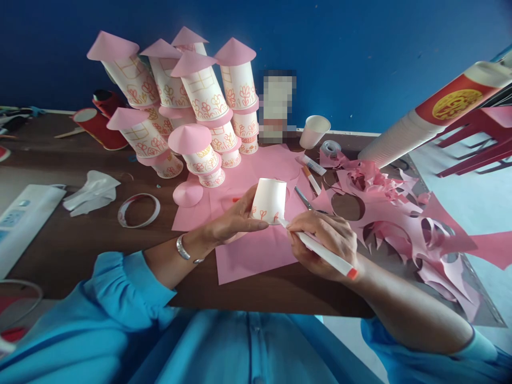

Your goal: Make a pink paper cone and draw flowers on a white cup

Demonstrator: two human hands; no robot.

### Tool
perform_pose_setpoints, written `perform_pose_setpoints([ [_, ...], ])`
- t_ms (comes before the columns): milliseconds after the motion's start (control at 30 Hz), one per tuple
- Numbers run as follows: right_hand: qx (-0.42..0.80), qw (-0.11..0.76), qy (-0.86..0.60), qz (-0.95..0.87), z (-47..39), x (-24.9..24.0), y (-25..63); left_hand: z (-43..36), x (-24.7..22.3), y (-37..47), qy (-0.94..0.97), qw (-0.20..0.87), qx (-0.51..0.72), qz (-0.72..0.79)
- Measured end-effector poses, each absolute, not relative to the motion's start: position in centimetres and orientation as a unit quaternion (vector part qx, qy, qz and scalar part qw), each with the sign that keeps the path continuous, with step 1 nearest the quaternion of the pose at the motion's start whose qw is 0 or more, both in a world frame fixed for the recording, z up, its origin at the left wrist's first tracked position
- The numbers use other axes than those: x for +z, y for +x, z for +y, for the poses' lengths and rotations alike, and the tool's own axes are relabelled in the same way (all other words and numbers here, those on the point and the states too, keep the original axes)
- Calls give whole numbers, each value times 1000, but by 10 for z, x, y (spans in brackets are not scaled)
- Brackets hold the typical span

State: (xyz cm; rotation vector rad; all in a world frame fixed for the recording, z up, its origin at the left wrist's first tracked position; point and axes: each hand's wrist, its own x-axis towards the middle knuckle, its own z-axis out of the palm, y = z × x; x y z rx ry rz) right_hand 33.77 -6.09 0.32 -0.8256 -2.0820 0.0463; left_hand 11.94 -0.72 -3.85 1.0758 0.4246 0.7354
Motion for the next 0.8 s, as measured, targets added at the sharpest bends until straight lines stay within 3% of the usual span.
perform_pose_setpoints([
  [800,21,449,-318,-835,-59,2,338,-7,-42,119,510,767,329,207],
])
